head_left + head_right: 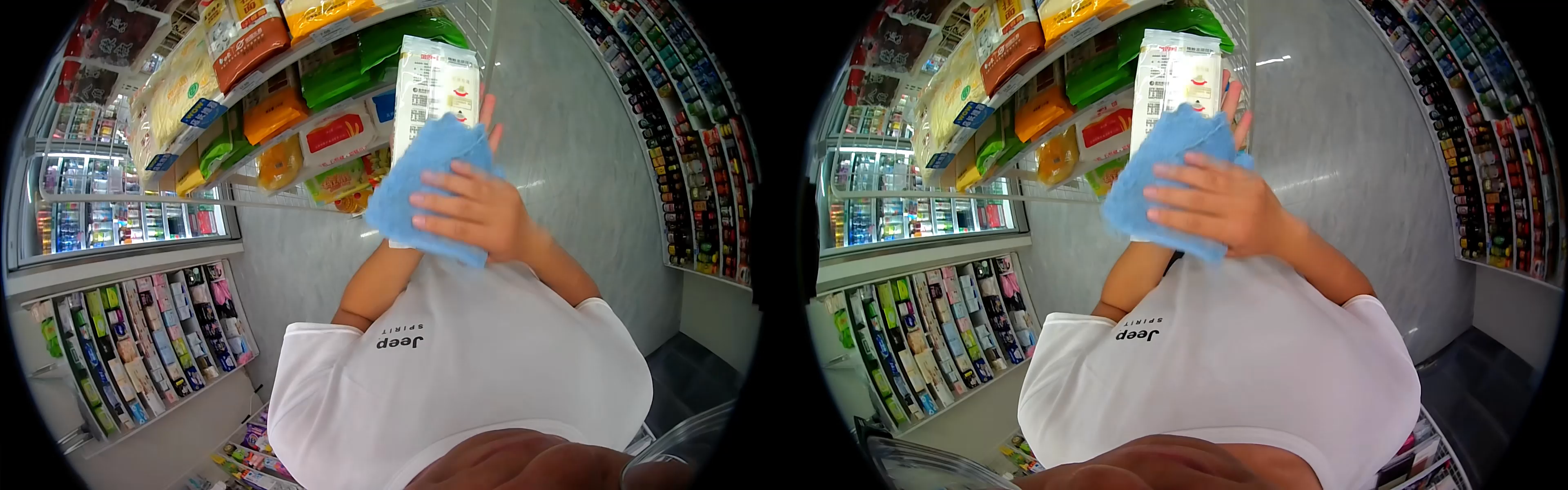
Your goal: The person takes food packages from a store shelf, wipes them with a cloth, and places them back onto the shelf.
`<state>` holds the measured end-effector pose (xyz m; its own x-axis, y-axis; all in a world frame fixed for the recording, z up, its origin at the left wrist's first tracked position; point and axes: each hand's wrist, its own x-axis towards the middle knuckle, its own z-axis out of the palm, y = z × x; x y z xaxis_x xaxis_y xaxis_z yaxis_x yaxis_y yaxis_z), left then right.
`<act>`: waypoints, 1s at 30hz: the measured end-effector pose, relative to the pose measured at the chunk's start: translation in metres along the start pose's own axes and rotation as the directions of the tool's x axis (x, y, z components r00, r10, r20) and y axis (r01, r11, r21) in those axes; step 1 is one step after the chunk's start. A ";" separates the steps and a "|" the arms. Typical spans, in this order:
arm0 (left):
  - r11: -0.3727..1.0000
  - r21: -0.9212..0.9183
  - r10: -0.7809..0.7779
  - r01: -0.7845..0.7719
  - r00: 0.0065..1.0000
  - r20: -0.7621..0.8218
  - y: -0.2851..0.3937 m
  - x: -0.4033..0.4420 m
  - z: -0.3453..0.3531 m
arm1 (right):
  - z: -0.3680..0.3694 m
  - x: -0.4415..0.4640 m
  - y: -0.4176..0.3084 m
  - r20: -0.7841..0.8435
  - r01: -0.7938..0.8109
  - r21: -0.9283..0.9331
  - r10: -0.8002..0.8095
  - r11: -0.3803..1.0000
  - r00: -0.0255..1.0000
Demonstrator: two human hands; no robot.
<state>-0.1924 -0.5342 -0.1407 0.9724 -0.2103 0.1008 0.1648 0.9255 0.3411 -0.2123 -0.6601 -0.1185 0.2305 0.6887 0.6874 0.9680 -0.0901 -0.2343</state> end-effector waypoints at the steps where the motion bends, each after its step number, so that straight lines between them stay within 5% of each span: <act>1: 0.999 -0.035 -0.016 0.014 0.999 -0.044 0.000 -0.006 -0.003 | -0.004 0.005 0.005 -0.028 -0.045 -0.018 0.045 0.999 0.999; 9: 0.976 -0.185 -0.138 0.112 0.981 -0.135 -0.011 -0.028 -0.039 | -0.018 0.023 0.058 -0.246 -0.368 -0.109 0.333 0.924 0.910; 12: 0.973 -0.200 -0.143 0.118 0.983 -0.112 -0.016 -0.024 -0.061 | -0.008 0.016 0.035 -0.107 -0.226 -0.065 0.219 0.972 0.970; 13: 0.990 0.076 -0.105 0.119 0.979 -0.176 -0.016 -0.029 -0.058 | -0.005 0.010 0.024 -0.043 -0.203 0.007 0.203 0.979 0.978; 15: 0.984 0.164 -0.051 0.072 0.991 -0.126 -0.008 -0.022 -0.048 | -0.001 0.000 0.004 0.035 -0.118 0.103 0.115 0.988 0.993; 17: 0.976 -0.218 -0.006 0.024 0.997 0.082 0.009 -0.007 -0.013 | -0.001 -0.009 -0.007 0.064 -0.067 0.201 0.056 0.977 0.996; 18: 0.957 -0.288 -0.009 0.017 1.000 0.028 0.013 -0.010 0.002 | -0.002 -0.013 -0.011 0.057 -0.053 0.241 0.040 0.969 0.998; 20: 0.976 -0.217 0.027 -0.005 0.995 0.098 0.017 -0.008 -0.015 | 0.001 -0.026 -0.010 0.003 -0.062 0.353 0.066 0.934 0.998; 21: 0.983 -0.181 0.041 -0.017 0.990 0.132 0.022 -0.007 -0.001 | 0.004 -0.034 -0.013 -0.093 -0.171 0.482 0.244 0.860 0.965; 22: 0.995 -0.100 -0.003 -0.016 0.982 -0.188 0.022 -0.014 0.019 | 0.007 -0.041 -0.017 -0.160 -0.246 0.608 0.419 0.755 0.894; 24: 0.994 -0.109 0.003 -0.012 0.996 -0.085 0.029 -0.008 0.022 | 0.021 -0.059 -0.014 -0.248 -0.215 0.850 0.726 0.480 0.641; 26: 0.994 -0.025 0.104 -0.107 0.989 -0.104 0.031 -0.004 0.038 | 0.032 -0.069 -0.006 -0.195 0.043 0.981 0.939 0.191 0.283; 30: 0.957 0.180 0.250 -0.227 0.962 -0.115 0.034 0.005 0.038 | 0.005 -0.047 -0.003 -0.027 0.267 0.963 0.999 0.034 -0.031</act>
<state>-0.1884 -0.5157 -0.0930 0.9951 0.0648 0.0750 -0.0926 0.8770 0.4715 -0.2266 -0.6891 -0.1536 0.9627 -0.1303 -0.2371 -0.0016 0.8735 -0.4868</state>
